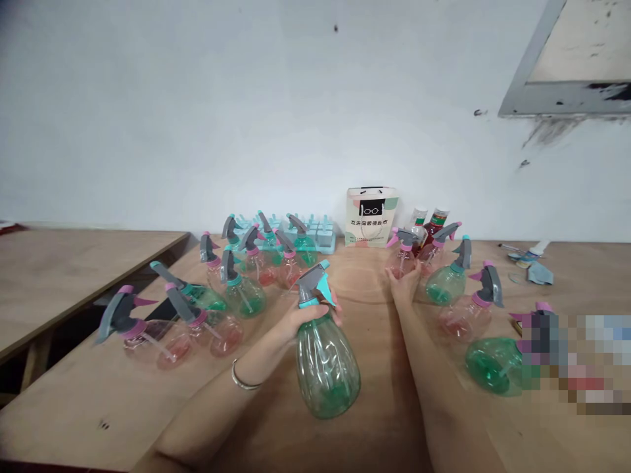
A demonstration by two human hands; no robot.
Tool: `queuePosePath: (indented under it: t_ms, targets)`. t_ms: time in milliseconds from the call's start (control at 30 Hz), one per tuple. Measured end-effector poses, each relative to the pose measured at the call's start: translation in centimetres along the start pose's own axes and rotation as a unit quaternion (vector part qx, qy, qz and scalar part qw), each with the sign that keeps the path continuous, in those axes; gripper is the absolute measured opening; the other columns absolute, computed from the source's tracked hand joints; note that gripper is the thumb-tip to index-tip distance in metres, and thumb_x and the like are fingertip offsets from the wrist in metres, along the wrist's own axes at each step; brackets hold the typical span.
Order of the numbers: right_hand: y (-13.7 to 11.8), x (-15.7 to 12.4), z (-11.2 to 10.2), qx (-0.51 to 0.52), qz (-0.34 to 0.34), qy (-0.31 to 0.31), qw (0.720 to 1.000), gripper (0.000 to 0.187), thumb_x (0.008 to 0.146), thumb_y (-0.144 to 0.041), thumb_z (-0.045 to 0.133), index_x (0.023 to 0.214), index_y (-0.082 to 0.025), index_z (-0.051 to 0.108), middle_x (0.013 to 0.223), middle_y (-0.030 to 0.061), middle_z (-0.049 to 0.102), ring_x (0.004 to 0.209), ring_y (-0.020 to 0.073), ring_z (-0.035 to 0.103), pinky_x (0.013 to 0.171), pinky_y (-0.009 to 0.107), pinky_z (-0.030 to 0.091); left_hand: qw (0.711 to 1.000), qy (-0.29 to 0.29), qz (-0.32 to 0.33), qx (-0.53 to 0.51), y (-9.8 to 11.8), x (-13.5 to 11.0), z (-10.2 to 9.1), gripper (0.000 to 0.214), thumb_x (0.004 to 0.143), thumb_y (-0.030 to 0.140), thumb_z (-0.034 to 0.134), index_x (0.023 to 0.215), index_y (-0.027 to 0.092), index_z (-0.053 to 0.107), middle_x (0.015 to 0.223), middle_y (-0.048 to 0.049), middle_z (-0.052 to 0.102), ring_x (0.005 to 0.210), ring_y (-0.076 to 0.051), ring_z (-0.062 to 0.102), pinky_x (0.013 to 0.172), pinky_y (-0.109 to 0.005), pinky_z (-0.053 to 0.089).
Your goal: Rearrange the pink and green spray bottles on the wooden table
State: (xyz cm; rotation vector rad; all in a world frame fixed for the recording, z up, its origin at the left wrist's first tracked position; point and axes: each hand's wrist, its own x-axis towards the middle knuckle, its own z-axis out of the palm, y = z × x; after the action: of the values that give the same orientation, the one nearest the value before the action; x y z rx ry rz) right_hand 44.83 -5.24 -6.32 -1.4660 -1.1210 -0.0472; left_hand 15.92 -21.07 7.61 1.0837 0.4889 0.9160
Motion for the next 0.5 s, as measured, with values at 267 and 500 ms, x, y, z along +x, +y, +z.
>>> queuePosePath:
  t_ms: [267,500]
  targets:
    - [-0.3,-3.0,-1.6,0.034,0.003,-0.003,0.999,0.106,0.061,-0.057,0.076,0.14,-0.002,0.031,0.136,0.0267,0.044,0.129,0.0362,0.046,0.111,0.051,0.036,0.999,-0.033,0.002,0.018,1.4,-1.2,0.0,0.039,0.066,0.035,0.076,0.098,0.015,0.065,0.095,-0.0098,0.073,0.069,-0.02,0.07,0.063,-0.031,0.054]
    - [-0.7,-5.9,-3.3,0.055,-0.001,-0.032,0.998,0.108,0.061,-0.068,0.074,0.141,-0.011,0.028,0.14,0.0245,0.042,0.129,0.0356,0.047,0.11,0.055,0.037,0.994,-0.091,-0.022,0.049,1.8,-1.2,-0.1,0.045,0.065,0.037,0.077,0.102,0.014,0.065,0.079,-0.0076,0.071,0.066,-0.02,0.069,0.06,-0.03,0.053]
